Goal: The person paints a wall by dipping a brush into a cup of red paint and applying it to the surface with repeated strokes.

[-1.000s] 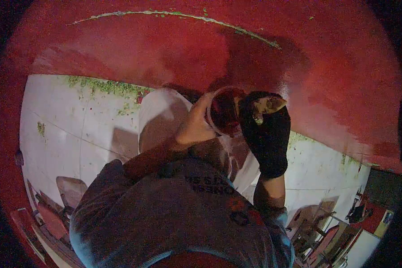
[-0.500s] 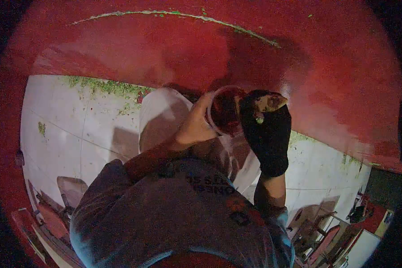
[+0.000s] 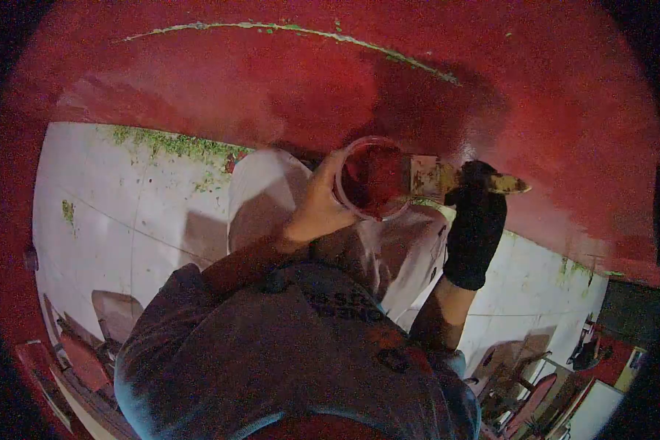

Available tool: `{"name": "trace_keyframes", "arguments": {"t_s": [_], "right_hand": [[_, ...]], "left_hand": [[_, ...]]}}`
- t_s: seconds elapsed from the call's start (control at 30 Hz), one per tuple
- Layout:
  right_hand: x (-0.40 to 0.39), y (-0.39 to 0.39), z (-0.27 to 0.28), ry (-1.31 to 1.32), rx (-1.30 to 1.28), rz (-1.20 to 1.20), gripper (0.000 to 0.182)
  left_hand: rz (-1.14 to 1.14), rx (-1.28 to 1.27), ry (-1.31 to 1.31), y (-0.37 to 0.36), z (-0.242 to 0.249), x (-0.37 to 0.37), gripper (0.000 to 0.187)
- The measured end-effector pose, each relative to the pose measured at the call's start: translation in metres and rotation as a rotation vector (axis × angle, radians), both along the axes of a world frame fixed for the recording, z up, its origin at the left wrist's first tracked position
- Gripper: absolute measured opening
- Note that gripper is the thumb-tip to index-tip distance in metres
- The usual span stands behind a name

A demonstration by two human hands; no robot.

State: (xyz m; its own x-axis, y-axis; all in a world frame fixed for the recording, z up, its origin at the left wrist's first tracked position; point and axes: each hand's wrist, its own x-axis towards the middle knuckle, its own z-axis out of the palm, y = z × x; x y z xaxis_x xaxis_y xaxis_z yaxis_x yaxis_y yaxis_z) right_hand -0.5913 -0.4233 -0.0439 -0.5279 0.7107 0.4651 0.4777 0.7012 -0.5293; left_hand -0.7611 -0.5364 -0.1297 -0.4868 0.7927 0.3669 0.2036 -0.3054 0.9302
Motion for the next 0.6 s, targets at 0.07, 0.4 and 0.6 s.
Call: {"name": "trace_keyframes", "arguments": {"t_s": [0.07, 0.4, 0.6], "right_hand": [[0.004, 0.001, -0.003, -0.149, 0.169, 0.012, 0.025], [0.002, -0.004, -0.017, -0.026, -0.051, -0.012, 0.026], [0.001, -0.001, -0.004, -0.252, 0.268, 0.0, 0.028]], "left_hand": [[0.03, -0.02, 0.02, -0.001, 0.004, 0.0, 0.088], [0.038, -0.007, 0.011, 0.006, 0.003, -0.002, 0.083], [0.033, -0.03, 0.061, 0.011, 0.012, -0.009, 0.083]]}}
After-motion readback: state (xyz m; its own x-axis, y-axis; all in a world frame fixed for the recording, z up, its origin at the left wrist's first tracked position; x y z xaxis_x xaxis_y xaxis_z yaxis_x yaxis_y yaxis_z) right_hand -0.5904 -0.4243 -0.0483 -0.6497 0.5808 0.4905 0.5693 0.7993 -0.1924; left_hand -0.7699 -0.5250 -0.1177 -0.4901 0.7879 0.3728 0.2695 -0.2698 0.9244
